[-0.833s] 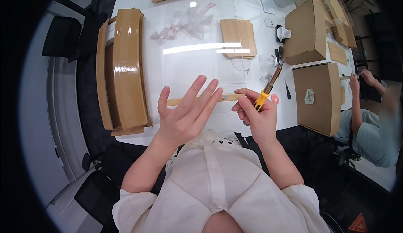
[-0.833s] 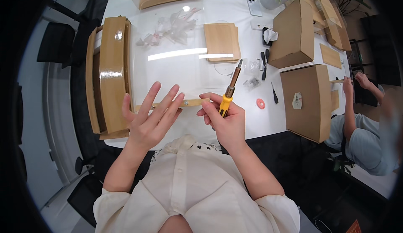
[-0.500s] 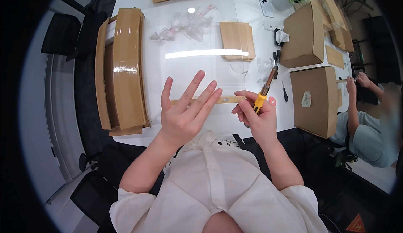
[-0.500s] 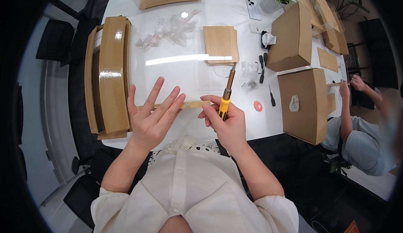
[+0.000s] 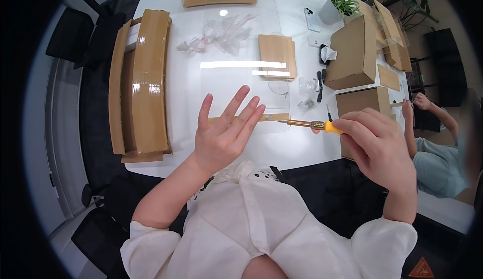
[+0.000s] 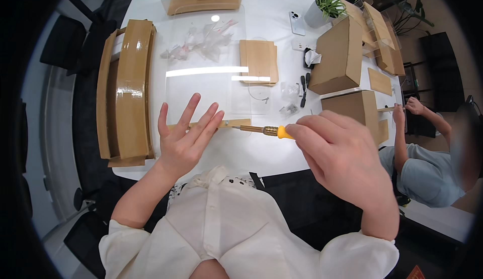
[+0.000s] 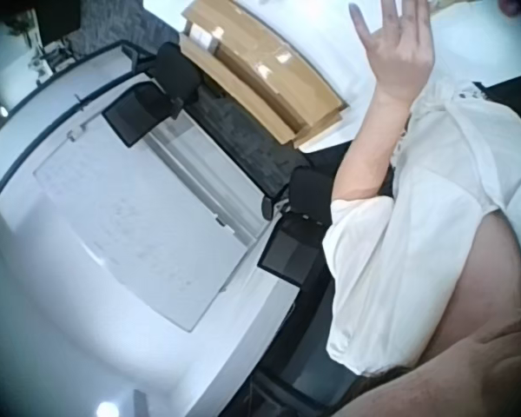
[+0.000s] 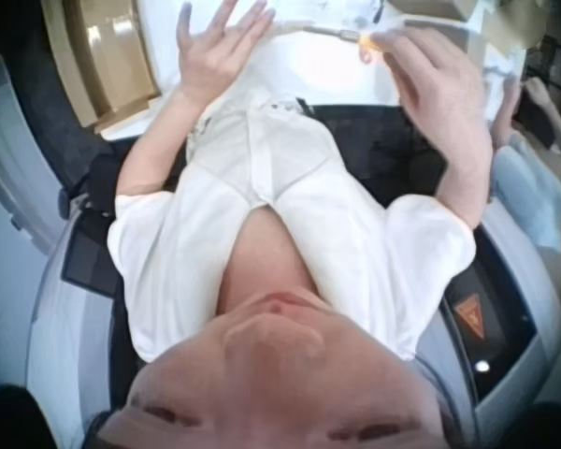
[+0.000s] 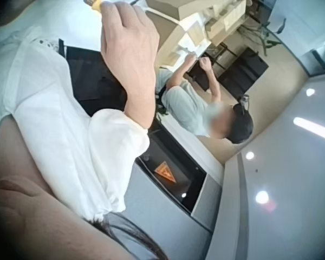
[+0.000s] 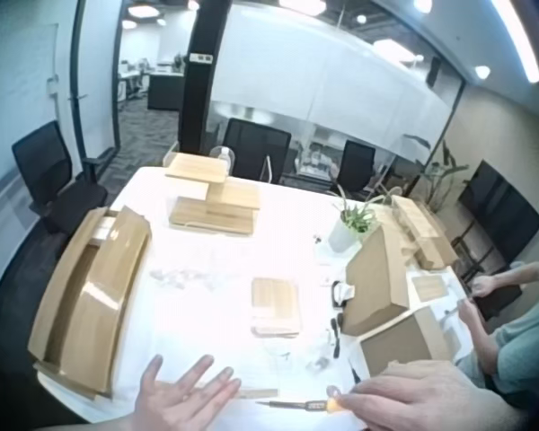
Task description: The person assembles a small wooden shelf by inserting a metal dowel into a pre-drilled hole and then using a screwdriver to tighten a screw into the dowel. The person repeats this process for multiple dowels on the same wooden piece.
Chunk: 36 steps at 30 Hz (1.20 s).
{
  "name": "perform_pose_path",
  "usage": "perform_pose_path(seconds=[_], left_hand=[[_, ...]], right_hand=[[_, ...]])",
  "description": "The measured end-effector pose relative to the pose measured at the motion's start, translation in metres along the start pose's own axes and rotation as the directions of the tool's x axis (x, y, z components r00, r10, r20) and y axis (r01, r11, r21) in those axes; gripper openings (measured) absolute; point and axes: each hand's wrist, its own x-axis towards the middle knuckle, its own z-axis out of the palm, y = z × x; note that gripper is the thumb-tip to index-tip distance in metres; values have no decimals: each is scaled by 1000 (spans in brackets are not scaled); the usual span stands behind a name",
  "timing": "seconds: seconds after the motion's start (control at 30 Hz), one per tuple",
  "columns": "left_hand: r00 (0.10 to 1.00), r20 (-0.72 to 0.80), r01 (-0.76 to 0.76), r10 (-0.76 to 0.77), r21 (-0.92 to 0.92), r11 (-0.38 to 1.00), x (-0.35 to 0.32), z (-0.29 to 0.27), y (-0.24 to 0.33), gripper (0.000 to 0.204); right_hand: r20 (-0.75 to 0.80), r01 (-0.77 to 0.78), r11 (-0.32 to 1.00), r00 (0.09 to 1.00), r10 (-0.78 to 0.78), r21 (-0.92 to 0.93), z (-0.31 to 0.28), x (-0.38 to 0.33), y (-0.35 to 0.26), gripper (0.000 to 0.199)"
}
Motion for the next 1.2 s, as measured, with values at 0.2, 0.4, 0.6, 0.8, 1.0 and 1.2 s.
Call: perform_pose_path(seconds=[0.2, 0.4, 0.6, 0.8, 1.0, 1.2], left_hand=[[999, 37, -30, 29, 15, 999, -6, -3, 0, 29], [1000, 4, -6, 6, -11, 1000, -6, -5, 4, 32], [1000, 9, -14, 14, 9, 1000, -7, -5, 3, 33], [1000, 17, -13, 13, 8, 1000, -8, -3, 4, 37], [999, 31, -25, 24, 20, 999, -9, -7, 3, 36], [1000, -2, -24, 24, -12, 1000, -10, -6, 3, 34]], right_hand=[[41, 281, 885, 957, -287, -371, -20, 30, -20, 33], [93, 386, 824, 919, -384, -413, -19, 36, -28, 32], [154, 451, 764, 889, -431, -461, -18, 39, -36, 25], [208, 571, 635, 806, -554, -520, -20, 46, -40, 22], [336, 656, 545, 745, -576, -522, -27, 57, -40, 17], [531, 749, 445, 663, -529, -491, -44, 71, -53, 11]])
